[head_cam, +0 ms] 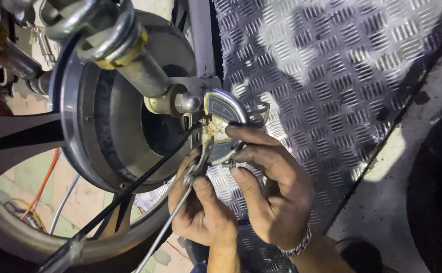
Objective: The person works on the rear brake assembly of a purple motorcycle, using a wrench and a T-handle tool to adjust and tighten components on the brake caliper and wheel hub.
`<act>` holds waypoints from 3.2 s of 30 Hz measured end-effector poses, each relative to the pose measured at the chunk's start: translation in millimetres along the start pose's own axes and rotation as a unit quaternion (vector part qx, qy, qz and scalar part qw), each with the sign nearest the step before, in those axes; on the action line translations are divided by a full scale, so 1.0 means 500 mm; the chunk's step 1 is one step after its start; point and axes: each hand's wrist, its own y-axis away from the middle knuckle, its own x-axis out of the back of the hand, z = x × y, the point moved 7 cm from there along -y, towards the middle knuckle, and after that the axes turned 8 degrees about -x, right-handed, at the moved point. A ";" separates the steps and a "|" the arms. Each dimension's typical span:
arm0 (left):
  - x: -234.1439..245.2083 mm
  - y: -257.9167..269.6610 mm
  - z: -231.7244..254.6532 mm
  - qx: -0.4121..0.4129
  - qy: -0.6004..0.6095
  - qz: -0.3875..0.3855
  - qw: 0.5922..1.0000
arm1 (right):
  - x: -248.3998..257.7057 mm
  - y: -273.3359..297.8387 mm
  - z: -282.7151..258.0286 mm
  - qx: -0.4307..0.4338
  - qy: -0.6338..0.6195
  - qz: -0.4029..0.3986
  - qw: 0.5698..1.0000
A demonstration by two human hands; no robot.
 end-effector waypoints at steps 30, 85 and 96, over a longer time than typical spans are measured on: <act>0.004 -0.014 0.008 0.001 -0.055 0.038 0.998 | -0.006 -0.014 -0.039 0.062 0.134 0.010 0.989; 0.028 -0.032 0.001 -0.001 0.010 -0.002 1.000 | -0.009 -0.015 -0.076 0.103 0.142 0.020 0.984; 0.002 0.012 -0.057 0.033 -0.096 0.038 0.994 | 0.030 -0.020 0.069 0.008 -0.025 -0.047 0.999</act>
